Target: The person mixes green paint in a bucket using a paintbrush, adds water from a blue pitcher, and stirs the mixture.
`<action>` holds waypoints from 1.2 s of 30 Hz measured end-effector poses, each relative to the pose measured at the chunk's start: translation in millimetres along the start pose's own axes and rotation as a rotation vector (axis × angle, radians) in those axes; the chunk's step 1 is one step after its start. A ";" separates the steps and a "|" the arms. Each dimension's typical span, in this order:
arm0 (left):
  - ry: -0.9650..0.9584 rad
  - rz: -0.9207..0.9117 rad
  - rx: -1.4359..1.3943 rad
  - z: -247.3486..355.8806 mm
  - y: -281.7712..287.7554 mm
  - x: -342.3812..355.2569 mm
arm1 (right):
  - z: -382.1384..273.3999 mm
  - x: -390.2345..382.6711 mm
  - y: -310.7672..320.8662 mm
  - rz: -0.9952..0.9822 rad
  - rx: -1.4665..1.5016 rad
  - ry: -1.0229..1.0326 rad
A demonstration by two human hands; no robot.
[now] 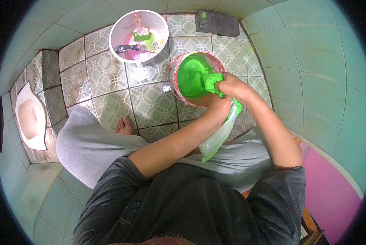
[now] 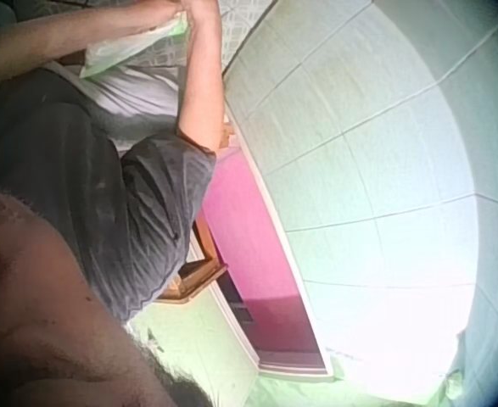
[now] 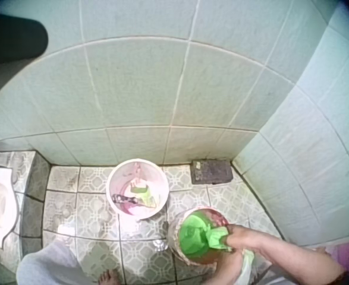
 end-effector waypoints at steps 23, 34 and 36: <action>-0.089 0.009 0.230 -3.5 -1.0 -6.9 | 10.3 11.6 -7.5 -0.168 -0.101 0.140; -0.034 -0.052 0.209 -8.1 -0.1 -3.0 | 15.8 17.1 -4.5 -0.159 -0.316 0.135; -0.030 -0.069 0.204 -9.6 -0.1 -0.6 | 15.8 17.9 -4.5 -0.156 -0.340 0.103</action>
Point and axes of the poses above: each hand's wrist, its own x-axis towards the middle knuckle, its own y-axis out of the back of the hand, z = x × y, the point moved 1 cm from there along x, towards the middle knuckle, and after that the axes turned 4 degrees about y, right-handed, at the moved point
